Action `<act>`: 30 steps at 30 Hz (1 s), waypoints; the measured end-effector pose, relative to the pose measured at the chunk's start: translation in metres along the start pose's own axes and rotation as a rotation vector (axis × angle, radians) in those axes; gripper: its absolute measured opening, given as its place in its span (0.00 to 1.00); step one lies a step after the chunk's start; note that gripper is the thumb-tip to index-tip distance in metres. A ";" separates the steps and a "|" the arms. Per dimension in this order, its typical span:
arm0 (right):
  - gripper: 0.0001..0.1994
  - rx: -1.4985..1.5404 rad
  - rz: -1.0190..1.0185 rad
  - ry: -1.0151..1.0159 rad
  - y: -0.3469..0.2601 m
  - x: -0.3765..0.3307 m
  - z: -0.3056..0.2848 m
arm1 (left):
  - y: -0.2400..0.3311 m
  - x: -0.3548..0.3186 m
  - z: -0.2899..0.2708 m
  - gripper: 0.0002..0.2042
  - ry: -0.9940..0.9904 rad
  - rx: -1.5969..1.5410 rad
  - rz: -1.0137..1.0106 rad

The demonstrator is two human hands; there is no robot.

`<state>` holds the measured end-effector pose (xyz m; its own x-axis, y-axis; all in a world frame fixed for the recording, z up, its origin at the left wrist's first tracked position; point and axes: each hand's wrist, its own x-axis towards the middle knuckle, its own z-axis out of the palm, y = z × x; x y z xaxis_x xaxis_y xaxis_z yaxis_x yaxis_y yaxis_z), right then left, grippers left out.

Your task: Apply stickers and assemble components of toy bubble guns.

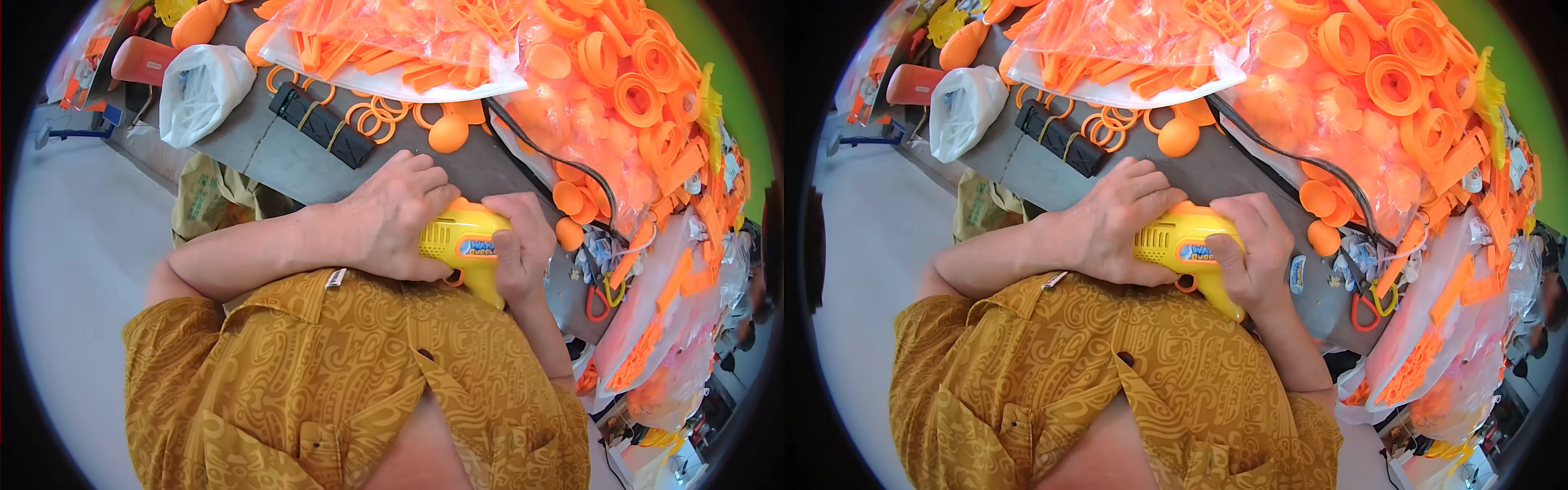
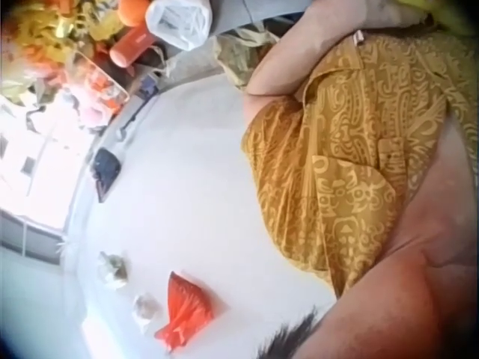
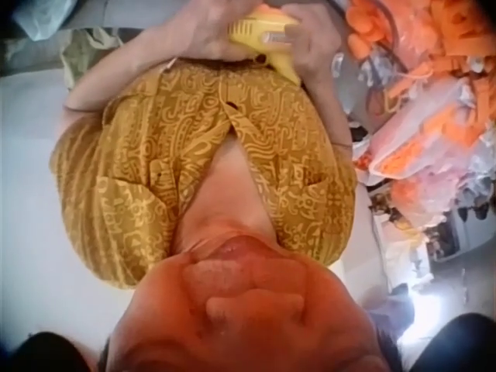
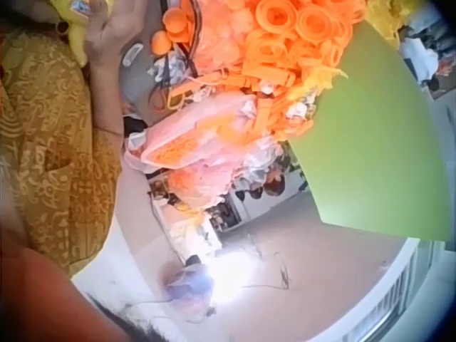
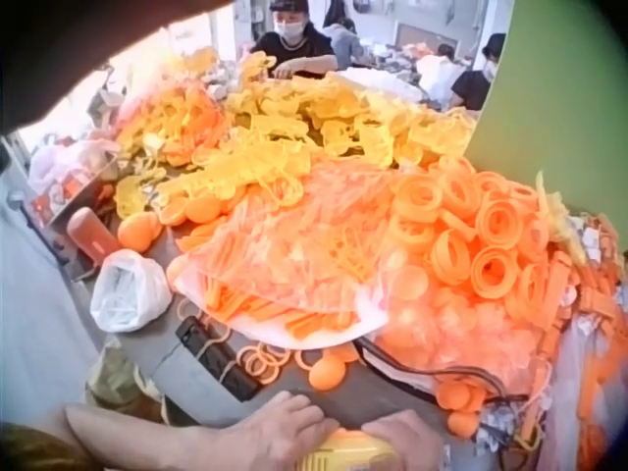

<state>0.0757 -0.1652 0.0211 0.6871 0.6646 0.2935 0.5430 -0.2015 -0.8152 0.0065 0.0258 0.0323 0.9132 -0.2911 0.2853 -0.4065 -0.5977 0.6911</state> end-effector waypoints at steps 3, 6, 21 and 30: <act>0.21 0.070 0.044 -0.004 0.002 -0.001 -0.001 | 0.002 0.000 -0.002 0.33 -0.067 -0.006 -0.091; 0.30 0.124 0.130 0.040 0.006 -0.007 0.002 | 0.006 -0.003 -0.007 0.33 -0.023 0.028 -0.126; 0.32 0.335 0.064 -0.159 -0.037 0.006 -0.002 | 0.002 -0.044 -0.049 0.43 0.077 -0.538 -0.207; 0.29 0.349 -0.188 -0.218 -0.068 0.045 0.049 | -0.004 -0.109 -0.058 0.41 0.303 -0.151 -0.096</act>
<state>0.0459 -0.0868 0.0654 0.4544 0.8098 0.3711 0.4277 0.1671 -0.8884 -0.0898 0.1030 0.0373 0.9238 0.0094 0.3827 -0.3298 -0.4878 0.8082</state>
